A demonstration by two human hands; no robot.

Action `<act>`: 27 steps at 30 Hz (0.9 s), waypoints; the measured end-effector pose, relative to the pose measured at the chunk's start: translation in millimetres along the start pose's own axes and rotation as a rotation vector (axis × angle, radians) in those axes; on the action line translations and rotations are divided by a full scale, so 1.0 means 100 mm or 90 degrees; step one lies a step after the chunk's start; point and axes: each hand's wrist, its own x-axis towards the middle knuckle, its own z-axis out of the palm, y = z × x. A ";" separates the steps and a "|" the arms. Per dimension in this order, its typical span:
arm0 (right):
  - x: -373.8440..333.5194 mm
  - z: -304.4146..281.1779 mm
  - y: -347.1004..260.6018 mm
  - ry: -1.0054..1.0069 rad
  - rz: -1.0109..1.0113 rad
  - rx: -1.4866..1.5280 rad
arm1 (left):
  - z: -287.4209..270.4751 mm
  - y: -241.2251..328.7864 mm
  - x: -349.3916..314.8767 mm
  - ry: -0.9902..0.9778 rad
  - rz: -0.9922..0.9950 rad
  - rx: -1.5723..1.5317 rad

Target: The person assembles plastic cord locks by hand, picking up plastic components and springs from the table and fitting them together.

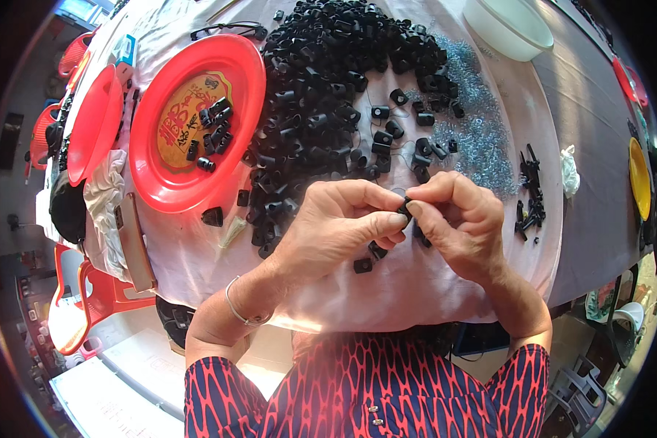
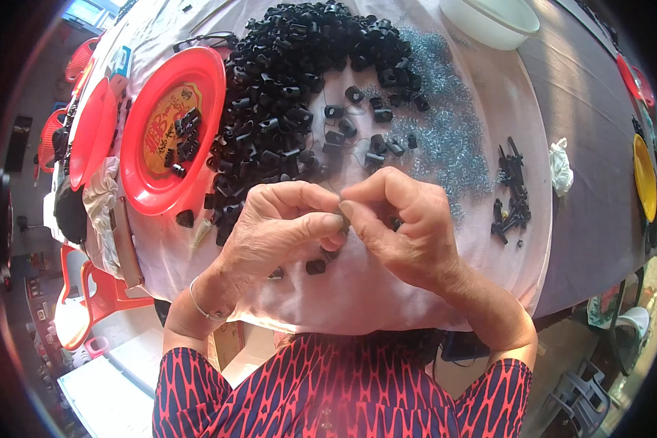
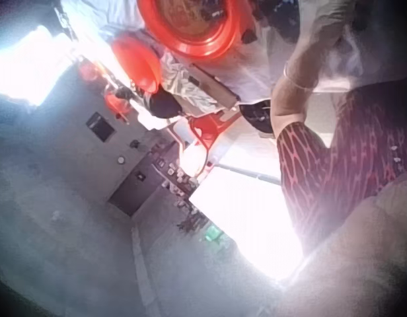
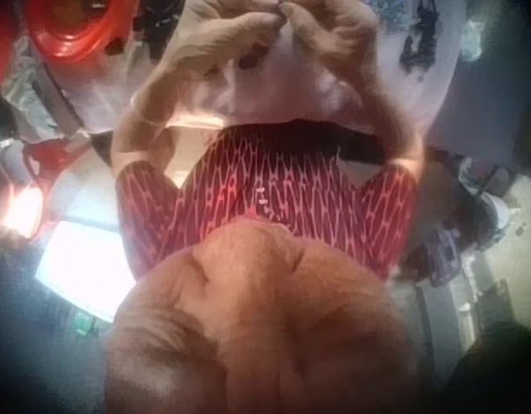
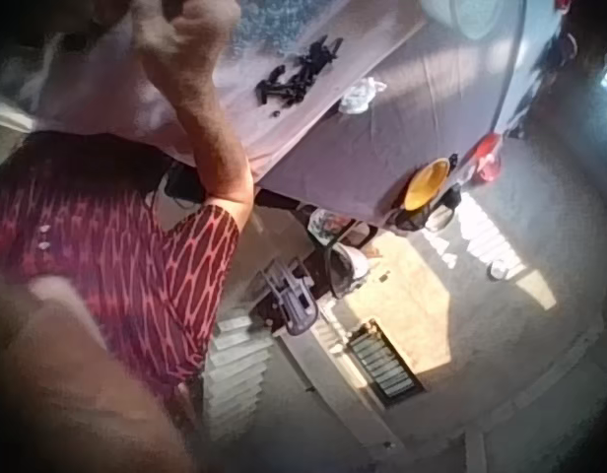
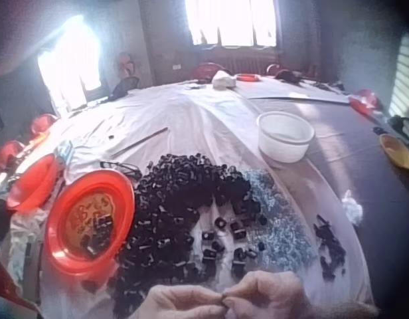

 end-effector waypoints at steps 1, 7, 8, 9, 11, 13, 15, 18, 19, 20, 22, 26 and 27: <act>0.00 -0.01 -0.02 0.000 0.000 0.000 | 0.00 0.00 0.00 0.008 -0.001 0.011; 0.01 -0.04 -0.03 -0.043 0.145 0.135 | 0.02 0.04 0.00 -0.020 -0.034 -0.008; 0.01 -0.03 -0.04 -0.042 0.141 0.119 | 0.02 0.04 0.01 -0.021 -0.034 -0.008; 0.01 -0.03 -0.04 -0.040 0.137 0.102 | 0.02 0.02 0.01 -0.027 -0.027 -0.011; 0.00 -0.04 -0.03 -0.050 0.120 0.065 | 0.02 0.00 0.02 -0.035 -0.021 -0.015; 0.00 -0.05 -0.03 -0.060 0.102 0.029 | 0.02 0.00 0.02 -0.073 -0.003 -0.015; 0.00 -0.04 -0.06 -0.023 0.148 0.149 | 0.04 0.05 0.00 -0.062 -0.019 -0.032; 0.00 -0.07 -0.13 -0.005 0.200 0.224 | 0.02 0.05 0.03 -0.060 -0.029 -0.069; 0.00 -0.07 -0.12 -0.006 0.198 0.224 | 0.01 0.03 0.04 -0.058 -0.021 -0.090; 0.00 -0.06 -0.11 -0.015 0.188 0.199 | 0.00 0.03 0.03 -0.057 -0.019 -0.090; 0.00 -0.06 -0.11 -0.023 0.176 0.172 | 0.01 0.03 0.03 -0.047 -0.011 -0.075; 0.01 -0.08 -0.11 -0.047 0.168 0.167 | 0.00 0.02 0.02 -0.056 0.026 -0.041; 0.01 -0.08 -0.11 -0.056 0.157 0.162 | -0.01 0.01 0.03 -0.055 0.025 -0.029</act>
